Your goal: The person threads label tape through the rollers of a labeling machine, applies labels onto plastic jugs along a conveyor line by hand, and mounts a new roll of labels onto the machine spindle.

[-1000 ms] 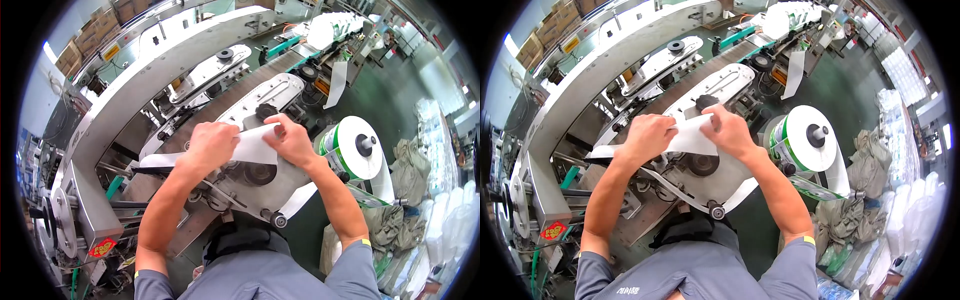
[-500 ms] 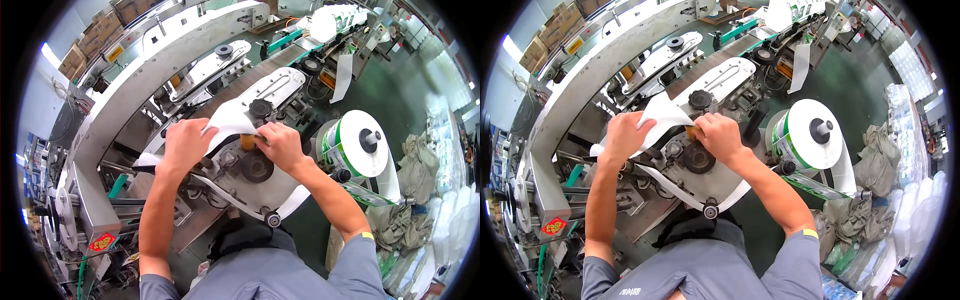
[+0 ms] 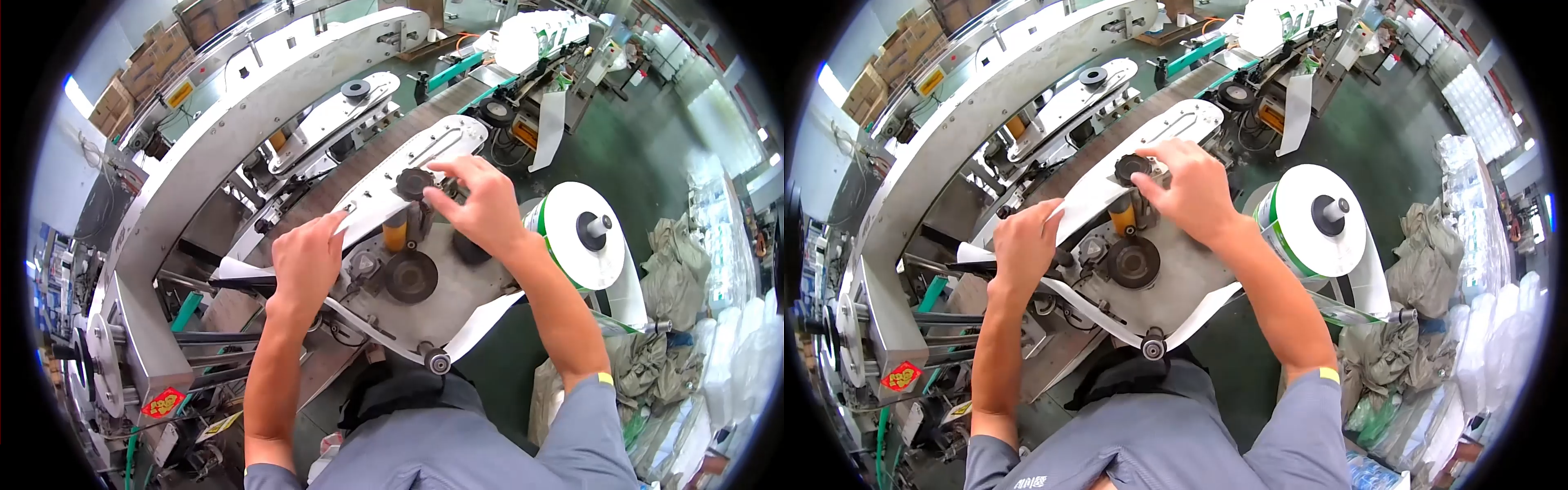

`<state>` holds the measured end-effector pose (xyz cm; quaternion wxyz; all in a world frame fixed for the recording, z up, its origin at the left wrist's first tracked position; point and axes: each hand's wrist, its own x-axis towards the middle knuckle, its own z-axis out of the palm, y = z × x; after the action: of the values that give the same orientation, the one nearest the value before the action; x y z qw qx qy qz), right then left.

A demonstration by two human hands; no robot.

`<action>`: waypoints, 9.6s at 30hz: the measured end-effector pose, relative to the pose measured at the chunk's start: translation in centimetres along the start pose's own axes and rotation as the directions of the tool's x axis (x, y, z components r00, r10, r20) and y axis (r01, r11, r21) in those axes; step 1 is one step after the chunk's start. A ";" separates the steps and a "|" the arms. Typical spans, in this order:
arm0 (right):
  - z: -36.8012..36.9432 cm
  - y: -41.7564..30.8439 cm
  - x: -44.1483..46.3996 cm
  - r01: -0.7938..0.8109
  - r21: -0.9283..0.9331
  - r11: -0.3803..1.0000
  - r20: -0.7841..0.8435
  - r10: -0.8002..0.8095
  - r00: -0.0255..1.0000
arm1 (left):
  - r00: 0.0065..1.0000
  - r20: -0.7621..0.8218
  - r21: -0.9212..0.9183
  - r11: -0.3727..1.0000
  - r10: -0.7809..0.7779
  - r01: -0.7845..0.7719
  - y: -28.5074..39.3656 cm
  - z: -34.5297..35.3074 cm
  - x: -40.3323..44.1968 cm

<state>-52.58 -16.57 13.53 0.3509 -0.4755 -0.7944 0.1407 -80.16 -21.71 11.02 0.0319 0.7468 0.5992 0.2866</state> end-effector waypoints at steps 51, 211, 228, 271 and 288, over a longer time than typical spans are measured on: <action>-1.2 3.0 -18.0 0.042 0.356 0.934 -0.260 0.055 0.964 | 0.832 0.554 -0.168 0.978 -0.008 0.121 -9.7 5.6 14.1; 1.9 2.6 -14.4 -0.198 0.429 0.881 -0.288 0.341 0.895 | 0.791 0.561 -0.380 0.925 0.242 -0.013 -6.5 9.4 15.5; 2.9 3.9 -13.6 -0.289 0.347 0.892 -0.144 0.355 0.924 | 0.907 0.369 -0.312 0.946 0.204 -0.086 -9.2 8.5 16.1; 5.1 3.8 -14.6 -0.280 0.412 0.867 -0.201 0.386 0.901 | 0.774 0.629 -0.329 0.928 0.076 0.175 -5.8 8.8 16.3; 12.3 9.2 -5.1 -0.543 0.004 0.840 0.351 0.507 0.787 | 0.700 0.694 -0.324 0.941 0.169 0.094 -6.4 11.7 16.9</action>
<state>-53.53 -14.84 -2.57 0.1817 -0.6272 -0.6701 0.3530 -78.28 -1.04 5.34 0.3817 0.7947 0.4663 0.0734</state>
